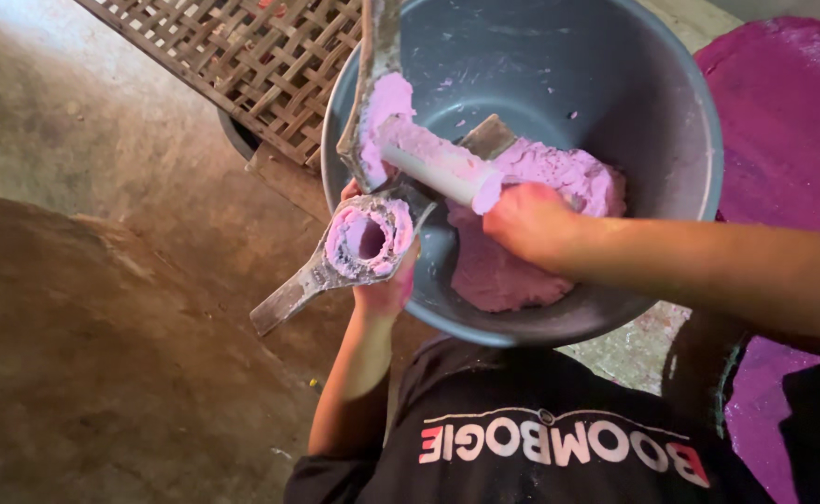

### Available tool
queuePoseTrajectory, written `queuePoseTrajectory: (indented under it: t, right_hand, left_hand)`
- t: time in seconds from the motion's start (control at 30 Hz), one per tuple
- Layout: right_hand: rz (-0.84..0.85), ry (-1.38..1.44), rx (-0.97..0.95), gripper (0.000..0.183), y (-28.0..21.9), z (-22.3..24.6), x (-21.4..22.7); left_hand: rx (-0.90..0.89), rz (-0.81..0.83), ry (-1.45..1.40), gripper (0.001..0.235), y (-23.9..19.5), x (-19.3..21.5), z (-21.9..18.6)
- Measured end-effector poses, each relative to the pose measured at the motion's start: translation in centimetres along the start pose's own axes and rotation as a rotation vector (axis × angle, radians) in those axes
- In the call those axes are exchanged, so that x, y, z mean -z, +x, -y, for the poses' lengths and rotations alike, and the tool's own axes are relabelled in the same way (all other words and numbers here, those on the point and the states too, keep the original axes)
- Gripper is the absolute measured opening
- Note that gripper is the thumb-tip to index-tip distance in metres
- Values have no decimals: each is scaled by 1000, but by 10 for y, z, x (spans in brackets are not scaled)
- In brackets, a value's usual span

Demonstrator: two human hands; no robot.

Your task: The person uses a wooden plunger tool to press pink dough into rose-shaped swirls on a pink glittery circular base. They repeatedly scoop dough from a metal bowl, load it into the plunger, and press it onto the base to form multiple decorative swirls.

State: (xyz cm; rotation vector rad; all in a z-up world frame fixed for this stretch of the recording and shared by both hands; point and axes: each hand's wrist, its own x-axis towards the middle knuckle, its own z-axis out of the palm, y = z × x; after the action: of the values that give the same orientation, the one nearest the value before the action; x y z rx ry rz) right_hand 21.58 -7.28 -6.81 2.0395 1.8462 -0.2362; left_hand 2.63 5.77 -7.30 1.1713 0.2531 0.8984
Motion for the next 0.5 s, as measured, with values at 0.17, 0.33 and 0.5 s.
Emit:
queuePoseTrajectory:
  t: [0.17, 0.33, 0.5]
  right_hand:
    - [-123, 86, 152, 11, -37, 6, -16]
    - [-8, 240, 134, 13, -65, 24, -24]
    - [262, 546, -71, 35, -109, 15, 11]
  left_hand:
    - [-24, 14, -81, 71, -1, -3, 0]
    - [-42, 31, -25, 72, 1, 0, 2]
    - [-5, 56, -115, 75, 5, -2, -2]
